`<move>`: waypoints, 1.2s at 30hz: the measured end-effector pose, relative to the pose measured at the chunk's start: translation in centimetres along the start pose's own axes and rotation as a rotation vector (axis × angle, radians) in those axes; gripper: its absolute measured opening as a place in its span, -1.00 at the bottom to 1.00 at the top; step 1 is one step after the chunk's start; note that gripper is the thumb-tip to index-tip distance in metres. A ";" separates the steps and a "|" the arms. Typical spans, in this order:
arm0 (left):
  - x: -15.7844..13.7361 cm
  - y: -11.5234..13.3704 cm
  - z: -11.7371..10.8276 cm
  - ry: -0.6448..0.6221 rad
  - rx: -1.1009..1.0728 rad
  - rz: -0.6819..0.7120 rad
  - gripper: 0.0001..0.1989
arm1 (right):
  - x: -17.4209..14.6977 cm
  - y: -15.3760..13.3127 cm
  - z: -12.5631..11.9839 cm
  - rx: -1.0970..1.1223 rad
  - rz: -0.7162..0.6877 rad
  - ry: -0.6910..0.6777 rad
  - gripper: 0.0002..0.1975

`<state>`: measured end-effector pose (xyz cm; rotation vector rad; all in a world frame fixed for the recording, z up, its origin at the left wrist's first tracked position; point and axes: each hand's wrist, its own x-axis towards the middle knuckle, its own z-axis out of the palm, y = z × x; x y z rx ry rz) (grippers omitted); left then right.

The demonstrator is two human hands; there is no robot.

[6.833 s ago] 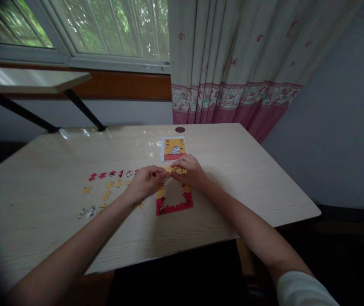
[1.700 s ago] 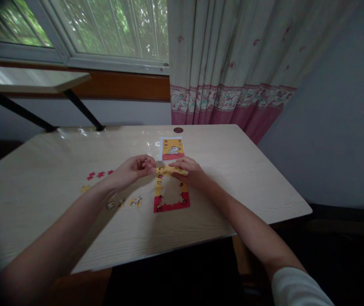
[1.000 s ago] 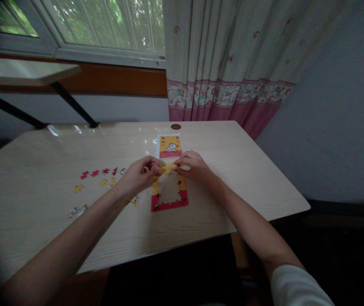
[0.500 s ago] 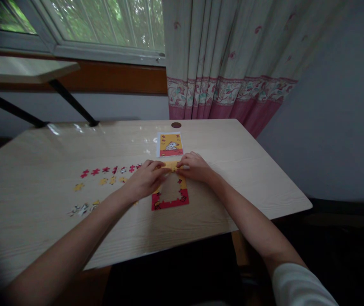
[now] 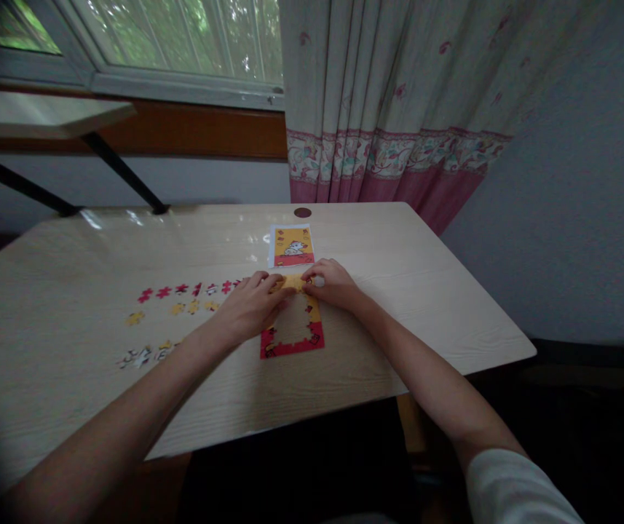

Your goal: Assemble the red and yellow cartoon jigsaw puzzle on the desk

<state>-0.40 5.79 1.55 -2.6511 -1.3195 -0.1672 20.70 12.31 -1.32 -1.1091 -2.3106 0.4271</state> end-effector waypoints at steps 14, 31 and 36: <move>-0.4 -0.5 0.2 -0.014 -0.133 0.012 -0.68 | -0.4 0.1 -0.7 0.012 -0.061 -0.050 -0.84; -0.3 -0.7 0.5 0.011 -0.111 0.001 -0.72 | -0.1 -1.2 -0.8 0.058 0.049 -0.084 -0.88; -0.2 -0.4 0.1 0.001 -0.053 -0.007 -0.74 | 0.0 -1.3 -0.8 0.086 0.088 -0.069 -0.85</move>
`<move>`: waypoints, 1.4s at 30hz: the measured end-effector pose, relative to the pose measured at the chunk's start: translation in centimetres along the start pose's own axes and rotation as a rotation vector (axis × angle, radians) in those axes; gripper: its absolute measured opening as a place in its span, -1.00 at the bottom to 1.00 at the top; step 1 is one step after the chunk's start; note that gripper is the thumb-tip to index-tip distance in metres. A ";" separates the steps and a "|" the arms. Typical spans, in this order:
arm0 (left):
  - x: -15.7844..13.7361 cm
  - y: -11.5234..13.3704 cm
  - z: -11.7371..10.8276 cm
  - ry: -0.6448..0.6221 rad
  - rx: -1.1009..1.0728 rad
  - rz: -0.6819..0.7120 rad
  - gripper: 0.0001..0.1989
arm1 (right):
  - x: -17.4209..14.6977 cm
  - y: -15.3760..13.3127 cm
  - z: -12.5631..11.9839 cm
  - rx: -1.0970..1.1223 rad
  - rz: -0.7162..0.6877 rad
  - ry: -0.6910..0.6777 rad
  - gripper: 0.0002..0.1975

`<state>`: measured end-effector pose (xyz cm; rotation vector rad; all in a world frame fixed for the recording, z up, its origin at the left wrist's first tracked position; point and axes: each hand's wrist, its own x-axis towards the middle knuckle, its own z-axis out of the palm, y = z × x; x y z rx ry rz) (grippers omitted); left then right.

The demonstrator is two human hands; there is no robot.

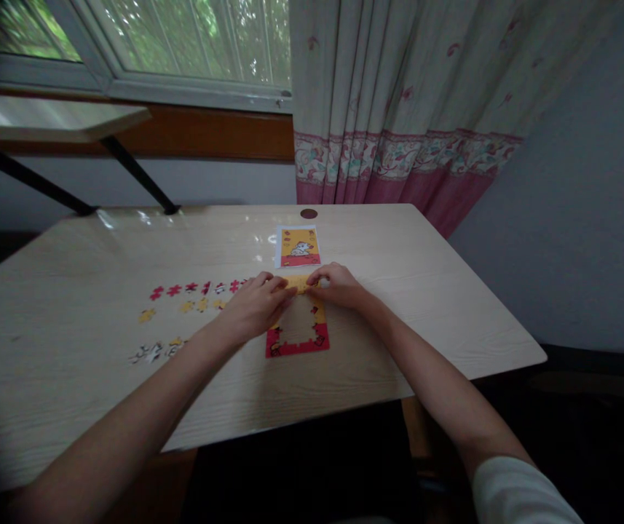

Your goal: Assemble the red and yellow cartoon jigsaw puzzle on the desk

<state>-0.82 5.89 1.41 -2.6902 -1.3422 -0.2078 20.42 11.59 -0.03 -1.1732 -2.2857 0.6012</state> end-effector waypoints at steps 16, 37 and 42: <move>0.2 0.1 0.1 0.080 -0.231 -0.081 -0.77 | 0.5 -0.2 0.6 0.459 0.142 0.129 -0.70; 1.7 0.9 1.8 0.422 -1.212 -0.467 -0.77 | -0.1 -2.2 1.2 0.575 0.041 0.165 -0.64; 1.6 0.8 1.2 0.355 -1.298 -0.391 -0.76 | -0.4 -2.2 0.5 0.348 -0.082 0.232 -0.71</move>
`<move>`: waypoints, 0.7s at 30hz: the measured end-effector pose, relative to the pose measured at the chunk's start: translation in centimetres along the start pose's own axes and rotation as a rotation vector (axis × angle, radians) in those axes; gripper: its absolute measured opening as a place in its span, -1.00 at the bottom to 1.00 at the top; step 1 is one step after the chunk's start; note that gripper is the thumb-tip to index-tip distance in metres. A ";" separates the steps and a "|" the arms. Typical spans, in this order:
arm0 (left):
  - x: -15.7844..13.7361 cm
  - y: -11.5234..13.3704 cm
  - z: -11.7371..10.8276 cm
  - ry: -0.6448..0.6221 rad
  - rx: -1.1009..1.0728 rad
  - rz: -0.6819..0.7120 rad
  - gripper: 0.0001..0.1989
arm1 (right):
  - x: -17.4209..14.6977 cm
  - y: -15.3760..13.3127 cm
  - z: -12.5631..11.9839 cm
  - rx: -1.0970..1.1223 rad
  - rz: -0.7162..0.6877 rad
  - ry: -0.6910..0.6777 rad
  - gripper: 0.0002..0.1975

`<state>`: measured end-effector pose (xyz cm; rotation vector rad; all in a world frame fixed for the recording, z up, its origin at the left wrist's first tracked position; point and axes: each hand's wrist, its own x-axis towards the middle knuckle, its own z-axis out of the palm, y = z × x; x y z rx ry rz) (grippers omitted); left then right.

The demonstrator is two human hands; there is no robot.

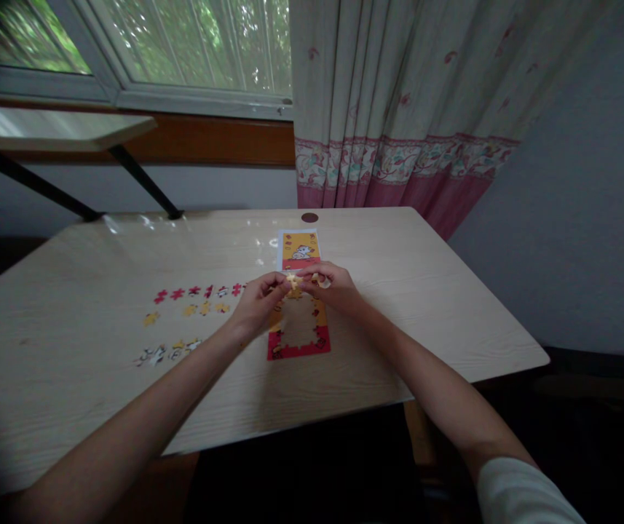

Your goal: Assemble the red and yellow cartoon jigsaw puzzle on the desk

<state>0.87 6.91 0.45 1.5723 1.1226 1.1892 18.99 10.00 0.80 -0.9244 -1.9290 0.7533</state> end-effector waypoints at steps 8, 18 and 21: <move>0.2 0.8 -0.7 -0.170 -0.016 -0.019 -0.76 | 0.0 -0.6 -1.2 -0.188 -0.306 -0.090 -0.80; 0.6 -0.5 -1.0 -0.139 0.042 -0.012 -0.73 | 0.3 -0.1 -1.5 -0.302 -0.504 0.014 -0.86; 0.6 -0.5 -1.0 -0.135 0.031 -0.007 -0.72 | 0.2 -0.1 -1.5 -0.303 -0.525 0.003 -0.88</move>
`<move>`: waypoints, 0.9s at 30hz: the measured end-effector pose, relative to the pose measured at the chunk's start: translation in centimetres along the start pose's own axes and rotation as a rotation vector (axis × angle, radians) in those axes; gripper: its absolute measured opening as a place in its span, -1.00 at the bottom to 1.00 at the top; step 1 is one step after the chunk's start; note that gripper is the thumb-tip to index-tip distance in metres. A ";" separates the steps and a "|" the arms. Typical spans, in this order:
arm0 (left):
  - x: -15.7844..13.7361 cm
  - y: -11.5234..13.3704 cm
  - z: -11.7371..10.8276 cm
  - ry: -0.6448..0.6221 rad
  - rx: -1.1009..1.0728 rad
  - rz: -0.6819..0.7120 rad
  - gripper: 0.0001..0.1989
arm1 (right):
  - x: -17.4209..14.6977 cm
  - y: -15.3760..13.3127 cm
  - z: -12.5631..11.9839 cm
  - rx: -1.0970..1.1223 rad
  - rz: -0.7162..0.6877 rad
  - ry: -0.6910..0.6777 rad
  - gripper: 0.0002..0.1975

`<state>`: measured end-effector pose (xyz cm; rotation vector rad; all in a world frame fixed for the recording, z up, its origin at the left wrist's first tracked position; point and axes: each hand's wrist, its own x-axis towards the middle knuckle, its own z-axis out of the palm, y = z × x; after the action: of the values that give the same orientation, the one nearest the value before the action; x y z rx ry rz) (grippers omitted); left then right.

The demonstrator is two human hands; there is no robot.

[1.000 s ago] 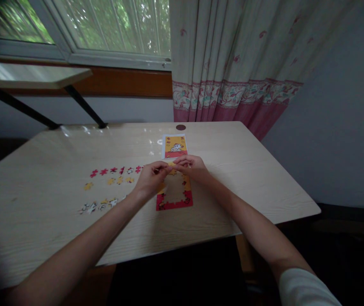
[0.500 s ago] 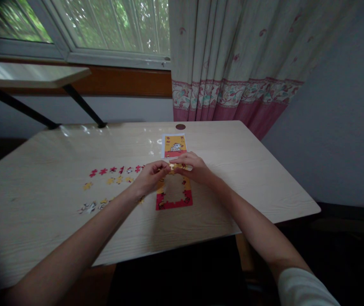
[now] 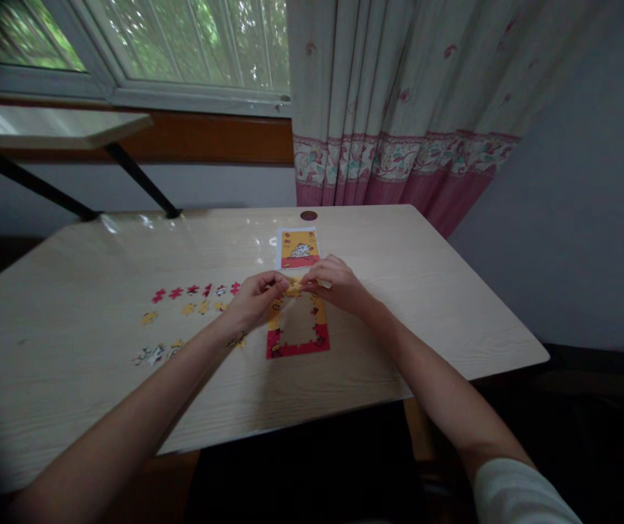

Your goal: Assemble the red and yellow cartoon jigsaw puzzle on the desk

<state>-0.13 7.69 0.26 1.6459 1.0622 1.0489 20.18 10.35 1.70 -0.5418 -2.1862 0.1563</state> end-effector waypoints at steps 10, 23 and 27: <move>-0.3 0.7 -0.7 0.121 0.214 0.009 -0.77 | 0.0 0.1 -0.8 -0.097 0.117 0.080 -0.87; -1.1 -0.3 -1.5 -0.096 0.919 0.321 -0.73 | -1.0 2.2 0.8 -0.033 0.469 -0.289 -0.96; -1.1 -0.4 -1.4 -0.130 0.945 0.360 -0.72 | -1.0 2.1 0.8 0.000 0.467 -0.331 -0.96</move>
<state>-1.80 7.06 0.00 2.6961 1.2965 0.6453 20.79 11.83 -0.17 -1.0862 -2.3361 0.5278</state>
